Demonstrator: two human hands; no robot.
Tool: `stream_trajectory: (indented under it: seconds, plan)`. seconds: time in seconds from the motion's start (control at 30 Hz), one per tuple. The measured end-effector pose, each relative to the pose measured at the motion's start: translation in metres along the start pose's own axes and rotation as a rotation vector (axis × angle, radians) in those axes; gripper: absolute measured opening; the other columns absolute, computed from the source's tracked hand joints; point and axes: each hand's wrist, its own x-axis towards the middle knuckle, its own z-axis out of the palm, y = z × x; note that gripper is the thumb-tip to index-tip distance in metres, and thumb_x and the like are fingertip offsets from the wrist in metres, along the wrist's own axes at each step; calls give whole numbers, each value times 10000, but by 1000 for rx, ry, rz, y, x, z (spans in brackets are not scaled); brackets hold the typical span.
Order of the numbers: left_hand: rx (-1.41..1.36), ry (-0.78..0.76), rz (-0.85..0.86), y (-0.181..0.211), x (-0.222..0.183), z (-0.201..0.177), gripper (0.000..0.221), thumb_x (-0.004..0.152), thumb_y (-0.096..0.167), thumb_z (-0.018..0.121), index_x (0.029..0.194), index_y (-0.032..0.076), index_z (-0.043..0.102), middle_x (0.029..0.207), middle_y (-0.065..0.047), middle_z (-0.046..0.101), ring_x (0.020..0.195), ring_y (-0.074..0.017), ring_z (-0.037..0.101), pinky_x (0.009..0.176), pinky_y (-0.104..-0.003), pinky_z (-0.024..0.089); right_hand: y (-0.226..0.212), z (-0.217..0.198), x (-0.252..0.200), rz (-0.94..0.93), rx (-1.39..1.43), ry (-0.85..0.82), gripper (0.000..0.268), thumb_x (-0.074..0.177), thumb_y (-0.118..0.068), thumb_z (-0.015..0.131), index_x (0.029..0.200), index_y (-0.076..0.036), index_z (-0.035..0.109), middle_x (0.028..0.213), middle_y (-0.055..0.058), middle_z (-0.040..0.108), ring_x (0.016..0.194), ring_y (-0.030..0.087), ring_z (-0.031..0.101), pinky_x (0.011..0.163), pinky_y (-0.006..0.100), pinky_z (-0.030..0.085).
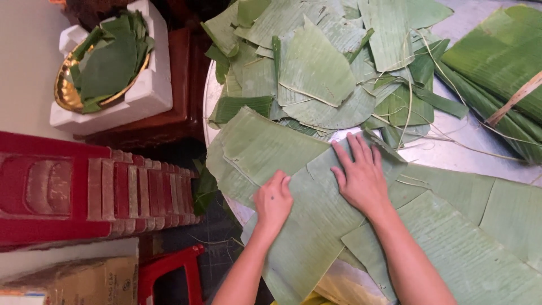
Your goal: Sorting, smoothing, and stacking banana leaves on a metal table for food packaging.
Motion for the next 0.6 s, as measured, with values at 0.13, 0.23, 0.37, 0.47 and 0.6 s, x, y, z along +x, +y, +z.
stream_trajectory:
  seconds: [0.13, 0.23, 0.37, 0.47, 0.6]
  plan:
    - [22, -57, -153, -11, -23, -20, 272, 976, 429, 630, 1030, 163, 650, 877, -210, 761, 876, -480, 733, 793, -586, 559, -4, -5, -1, 26, -34, -49, 546, 1009, -381, 519, 1538, -254, 479, 1612, 144, 410, 1544, 342, 302, 1248, 582, 172]
    - [157, -159, -155, -52, -44, -25, 367, 980, 528, 550, 1043, 178, 638, 682, -72, 688, 635, -313, 684, 585, -462, 494, 2, 6, -8, -93, -93, 28, 686, 981, -576, 427, 1580, -244, 416, 1671, 141, 337, 1576, 356, 225, 1239, 648, 135]
    - [6, -182, -117, -88, -81, -23, 260, 1003, 405, 605, 927, 157, 604, 525, -31, 512, 462, -193, 471, 536, -371, 407, 3, 12, -7, -81, -132, 54, 701, 976, -588, 431, 1586, -242, 413, 1693, 123, 309, 1580, 358, 219, 1235, 650, 162]
    - [-91, 39, -89, -100, -103, -22, 208, 972, 304, 633, 837, 162, 567, 578, -37, 505, 489, -239, 447, 557, -373, 419, 3, 12, -8, -91, -118, 72, 683, 990, -576, 421, 1581, -234, 434, 1684, 125, 342, 1586, 351, 226, 1251, 643, 148]
    - [-105, 118, -224, -120, -122, -45, 199, 978, 286, 604, 821, 164, 607, 590, -13, 614, 501, -171, 543, 547, -345, 431, 2, 10, -8, -88, -108, 68, 688, 991, -549, 438, 1594, -219, 417, 1681, 158, 343, 1586, 365, 219, 1252, 643, 144]
